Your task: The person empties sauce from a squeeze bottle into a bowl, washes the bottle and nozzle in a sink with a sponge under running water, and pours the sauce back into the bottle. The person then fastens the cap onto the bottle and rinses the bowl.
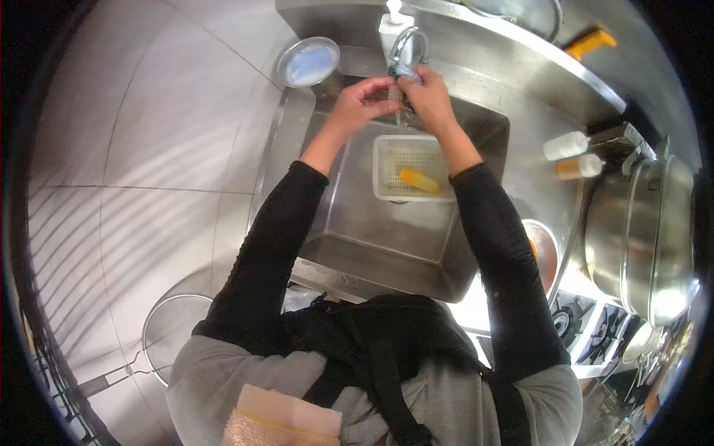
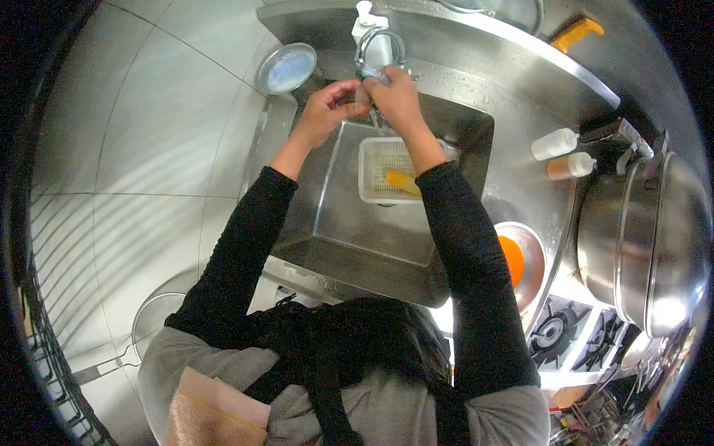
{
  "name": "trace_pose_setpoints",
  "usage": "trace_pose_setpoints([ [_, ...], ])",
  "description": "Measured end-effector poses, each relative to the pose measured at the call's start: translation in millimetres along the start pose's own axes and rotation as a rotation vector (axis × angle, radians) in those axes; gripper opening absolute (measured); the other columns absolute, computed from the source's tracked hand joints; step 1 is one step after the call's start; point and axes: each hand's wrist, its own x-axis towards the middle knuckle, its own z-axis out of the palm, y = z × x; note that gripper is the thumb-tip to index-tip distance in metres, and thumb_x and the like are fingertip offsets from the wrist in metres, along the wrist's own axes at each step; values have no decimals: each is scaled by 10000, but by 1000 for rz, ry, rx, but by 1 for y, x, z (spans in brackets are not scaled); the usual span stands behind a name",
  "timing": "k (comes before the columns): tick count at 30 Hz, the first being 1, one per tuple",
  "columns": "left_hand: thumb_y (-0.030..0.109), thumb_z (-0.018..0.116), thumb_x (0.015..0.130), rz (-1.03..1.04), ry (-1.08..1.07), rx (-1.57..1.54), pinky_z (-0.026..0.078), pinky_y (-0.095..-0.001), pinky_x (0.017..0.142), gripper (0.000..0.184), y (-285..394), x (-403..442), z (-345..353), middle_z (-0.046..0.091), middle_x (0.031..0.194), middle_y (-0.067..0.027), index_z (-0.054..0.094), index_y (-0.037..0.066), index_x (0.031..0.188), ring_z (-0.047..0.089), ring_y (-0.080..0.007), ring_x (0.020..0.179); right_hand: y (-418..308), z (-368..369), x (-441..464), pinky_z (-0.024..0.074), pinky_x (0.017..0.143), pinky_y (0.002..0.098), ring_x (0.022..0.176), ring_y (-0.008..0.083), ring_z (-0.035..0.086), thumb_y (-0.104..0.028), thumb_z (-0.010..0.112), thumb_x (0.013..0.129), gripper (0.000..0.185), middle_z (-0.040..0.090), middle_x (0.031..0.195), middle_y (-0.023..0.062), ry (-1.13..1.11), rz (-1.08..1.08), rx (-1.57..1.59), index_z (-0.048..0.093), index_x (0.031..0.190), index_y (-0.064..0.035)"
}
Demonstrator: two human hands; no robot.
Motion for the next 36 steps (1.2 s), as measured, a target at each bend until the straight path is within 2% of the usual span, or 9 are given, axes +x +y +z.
trace_pose_setpoints([
  [4, 73, 697, 894, -25, 39, 21, 537, -325, 897, 437, -2, -1, -6, 626, 1187, -90, 542, 0, 1296, 643, -176, 1017, 16, 12, -5, 502, 770, 361, 860, 262, 653, -228, 688, 762, 366, 673, 926, 163, -71, -74, 169, 611, 1013, 27],
  [9, 56, 680, 897, 20, -71, 91, 518, -337, 944, 463, 0, -12, -5, 576, 1301, -112, 517, 42, 1330, 611, -214, 1124, 6, 3, -1, 487, 662, 353, 778, 217, 630, -119, 654, 803, 256, 645, 866, 104, -142, 350, 619, 604, 1012, 21],
  [11, 29, 654, 903, -30, -63, -357, 504, -356, 978, 497, 0, -18, -5, 521, 1376, -121, 474, 63, 1366, 601, -258, 1158, 16, -5, 8, 515, 654, 349, 754, 222, 637, -180, 604, 921, 233, 655, 881, 121, -212, 354, 613, 601, 1050, 15],
  [14, -9, 628, 906, 8, -36, -472, 499, -369, 997, 528, -2, -18, -10, 486, 1417, -128, 441, 80, 1392, 606, -289, 1159, 35, -22, 15, 576, 677, 397, 789, 255, 657, -405, 392, 1048, 475, 664, 927, 163, -263, 584, 909, 553, 1168, 26],
  [19, -31, 644, 884, 13, 11, -386, 504, -359, 981, 515, -2, -14, -14, 529, 1347, -107, 474, 57, 1362, 608, -268, 1148, 19, -19, -14, 580, 712, 395, 830, 263, 668, -405, 382, 1049, 473, 661, 1005, 179, -157, 583, 946, 540, 1200, 14],
  [23, -23, 651, 884, 34, 86, -176, 513, -360, 957, 479, -8, -8, -9, 554, 1293, -96, 501, 38, 1335, 618, -257, 1108, 17, 6, -29, 573, 756, 372, 897, 299, 684, -380, 462, 1025, 392, 676, 1025, 157, -178, 170, 808, 562, 1129, -16],
  [25, -27, 649, 883, 34, 92, -141, 516, -357, 944, 474, -10, -7, -4, 562, 1279, -96, 497, 44, 1327, 620, -251, 1095, 10, 15, -36, 563, 692, 363, 805, 268, 696, -392, 506, 1006, 382, 691, 934, 135, 129, -394, -302, 595, 1030, -21],
  [30, -42, 634, 884, -19, 73, -306, 522, -356, 914, 458, -1, -12, -4, 575, 1266, -108, 479, 68, 1301, 625, -248, 1082, 10, -12, -17, 454, 480, 320, 569, 203, 601, -452, 407, 1035, 497, 647, 786, 127, 6, 213, 344, 601, 915, -11],
  [36, -14, 636, 898, 14, 27, -370, 528, -363, 909, 434, -1, -15, -4, 552, 1311, -129, 476, 84, 1290, 633, -263, 1067, -5, -23, -19, 500, 587, 308, 667, 188, 593, -431, 386, 1044, 466, 629, 828, 106, -25, 341, 725, 577, 1074, -7],
])
